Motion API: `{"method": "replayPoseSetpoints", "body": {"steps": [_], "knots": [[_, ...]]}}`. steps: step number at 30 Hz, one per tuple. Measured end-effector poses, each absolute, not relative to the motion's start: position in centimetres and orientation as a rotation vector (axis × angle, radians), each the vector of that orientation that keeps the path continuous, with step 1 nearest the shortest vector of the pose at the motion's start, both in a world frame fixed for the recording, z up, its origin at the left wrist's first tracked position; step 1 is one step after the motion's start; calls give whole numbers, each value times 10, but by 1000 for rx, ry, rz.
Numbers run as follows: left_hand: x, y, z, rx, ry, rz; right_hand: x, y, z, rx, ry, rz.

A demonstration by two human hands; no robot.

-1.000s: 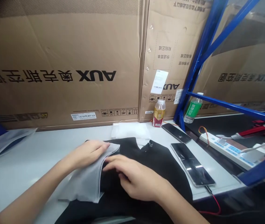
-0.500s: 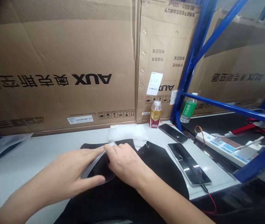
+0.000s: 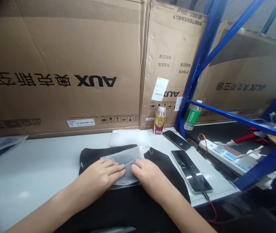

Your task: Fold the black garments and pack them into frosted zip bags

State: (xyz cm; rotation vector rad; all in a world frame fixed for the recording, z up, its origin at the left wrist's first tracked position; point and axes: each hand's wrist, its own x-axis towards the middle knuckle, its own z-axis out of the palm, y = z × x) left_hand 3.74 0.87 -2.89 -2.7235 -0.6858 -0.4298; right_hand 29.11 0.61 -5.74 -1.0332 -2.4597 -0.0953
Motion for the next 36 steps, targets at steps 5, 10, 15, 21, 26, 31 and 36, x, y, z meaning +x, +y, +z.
{"method": "replayPoseSetpoints", "body": {"steps": [5, 10, 15, 21, 26, 31, 36], "knots": [[25, 21, -15, -2782, -647, -725, 306, 11, -42, -1098, -2355, 28], [22, 29, -15, -2978, -512, -456, 325, 13, -34, -1171, -2277, 210], [20, 38, -30, -2823, -421, -812, 334, 16, -33, -1212, -2254, 272], [16, 40, -26, -2985, -407, -871, 338, 5, -16, -1177, -2452, 312], [19, 35, -28, -2999, -448, -852, 314, -21, -6, -1038, -2346, 190], [24, 30, -27, -3025, -397, -837, 262, -27, -13, -824, -2311, -90], [17, 39, -21, -3167, -427, -805, 290, -24, -22, -928, -2320, -120]]}}
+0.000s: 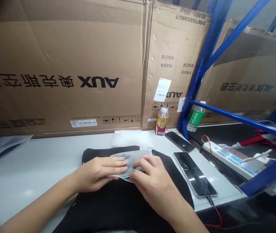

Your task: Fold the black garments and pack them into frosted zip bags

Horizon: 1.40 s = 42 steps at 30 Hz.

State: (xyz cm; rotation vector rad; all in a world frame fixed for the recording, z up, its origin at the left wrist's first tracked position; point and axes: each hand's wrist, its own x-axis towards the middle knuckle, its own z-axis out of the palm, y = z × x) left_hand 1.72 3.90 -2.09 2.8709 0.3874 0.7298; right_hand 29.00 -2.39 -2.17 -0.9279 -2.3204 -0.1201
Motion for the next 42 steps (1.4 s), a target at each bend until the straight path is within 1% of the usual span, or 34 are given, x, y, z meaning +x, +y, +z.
{"method": "replayPoseSetpoints", "body": {"steps": [3, 6, 8, 11, 13, 17, 20, 24, 26, 28, 30, 32, 34, 37, 40, 42], "knots": [[6, 41, -13, 2809, 430, 635, 342, -33, -36, -1034, -2295, -210], [3, 34, 2, 2746, 478, 513, 381, -44, -51, -1154, -2212, -214], [12, 27, 12, 2701, 526, 488, 385, -48, -53, -1213, -2149, -135], [42, 21, 17, 2698, 790, 614, 354, -41, -45, -1249, -2065, -19], [65, 22, 7, 2737, 978, 610, 322, -28, -38, -1285, -2014, 7], [89, 31, -35, 2834, 1011, 320, 272, -1, -47, -1467, -2170, 172], [91, 35, -61, 2926, 1011, 301, 264, 3, -67, -1582, -2270, 281], [89, 36, -69, 2970, 1008, 319, 276, 0, -82, -1613, -2278, 315], [89, 36, -67, 2967, 1026, 346, 286, 1, -82, -1547, -2282, 285], [87, 35, -65, 2965, 1058, 376, 298, 3, -79, -1532, -2172, 124], [86, 33, -62, 2978, 1077, 398, 311, 3, -75, -1642, -1983, -90], [84, 31, -60, 3010, 1061, 419, 321, 1, -69, -1787, -1893, -161], [82, 30, -56, 3043, 1035, 442, 328, -4, -62, -1833, -1981, -1], [80, 26, -49, 3083, 944, 446, 329, -13, -51, -1745, -2064, 389], [81, 21, -45, 3140, 817, 452, 325, -15, -45, -1682, -1856, 752], [84, 15, -47, 3198, 822, 480, 321, -13, -44, -1526, -1629, 1014]]}}
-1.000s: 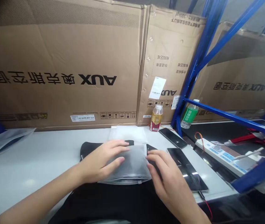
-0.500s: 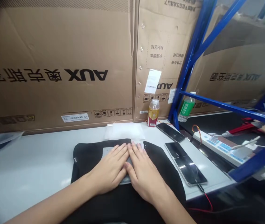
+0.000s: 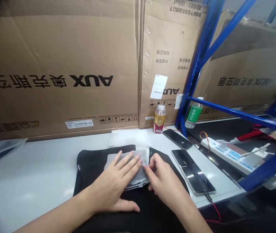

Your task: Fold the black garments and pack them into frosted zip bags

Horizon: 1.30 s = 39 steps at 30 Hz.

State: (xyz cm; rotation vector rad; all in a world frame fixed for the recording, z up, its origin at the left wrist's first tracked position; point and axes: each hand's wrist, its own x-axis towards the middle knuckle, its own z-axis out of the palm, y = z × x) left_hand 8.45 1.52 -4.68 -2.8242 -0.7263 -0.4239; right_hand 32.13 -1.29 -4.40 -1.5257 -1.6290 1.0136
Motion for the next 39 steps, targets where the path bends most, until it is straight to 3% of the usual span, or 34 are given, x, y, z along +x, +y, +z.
{"method": "replayPoseSetpoints", "body": {"steps": [5, 8, 10, 13, 16, 18, 25, 31, 35, 39], "knots": [[93, 9, -56, -2519, -724, -450, 312, -9, -37, -1137, -1255, 1312], [85, 16, -38, -2399, -667, -518, 317, -10, -30, -1074, -1267, 1362], [69, 26, -16, -2389, -728, -543, 331, -10, -29, -1159, -1395, 1206], [29, 54, 13, -2378, -1023, -501, 363, -5, -36, -1474, -1719, 670], [-17, 91, 12, -2341, -1496, -261, 391, 1, -55, -1713, -1898, 193], [-42, 113, -2, -2356, -1645, -125, 398, 7, -68, -1765, -1907, 81], [-70, 126, -11, -2476, -1708, 77, 385, 30, -63, -1691, -1946, 111], [-31, 101, 12, -2589, -1147, -550, 375, -20, -33, -1432, -2111, 203], [-15, 92, 13, -2775, -964, -370, 365, -52, -22, -1315, -2453, 481], [-19, 89, 16, -2865, -1061, -188, 361, -29, -4, -1316, -2348, 545]]}}
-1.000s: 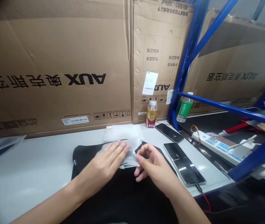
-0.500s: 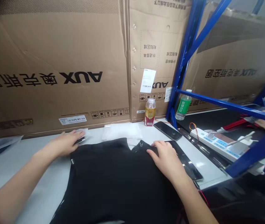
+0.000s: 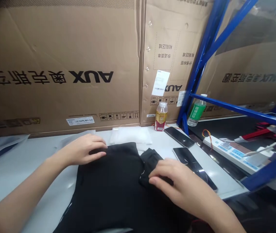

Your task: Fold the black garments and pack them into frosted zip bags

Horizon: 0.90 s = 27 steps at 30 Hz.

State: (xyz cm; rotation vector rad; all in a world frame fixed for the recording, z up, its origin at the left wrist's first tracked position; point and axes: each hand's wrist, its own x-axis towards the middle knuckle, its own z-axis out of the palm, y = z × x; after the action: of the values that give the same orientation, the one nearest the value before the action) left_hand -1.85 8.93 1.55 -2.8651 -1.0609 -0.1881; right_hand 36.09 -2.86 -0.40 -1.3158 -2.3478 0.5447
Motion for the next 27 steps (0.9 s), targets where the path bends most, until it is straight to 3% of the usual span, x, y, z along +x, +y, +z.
{"method": "replayPoseSetpoints", "body": {"steps": [5, 9, 14, 21, 27], "knots": [[-32, 88, 23, -2823, -1434, 4, 329, 46, 3, -1330, -2287, 198], [-38, 91, 22, -2730, -1579, 113, 298, 82, -9, -1298, -2338, 211], [-40, 84, 26, -2692, -1526, 142, 301, 68, -11, -1192, -2304, 210], [-46, 31, 23, -2691, -1227, -253, 317, 30, -22, -1061, -2371, 149], [-52, 53, 6, -2720, -1354, -120, 314, 28, -29, -1023, -2482, 111]]}}
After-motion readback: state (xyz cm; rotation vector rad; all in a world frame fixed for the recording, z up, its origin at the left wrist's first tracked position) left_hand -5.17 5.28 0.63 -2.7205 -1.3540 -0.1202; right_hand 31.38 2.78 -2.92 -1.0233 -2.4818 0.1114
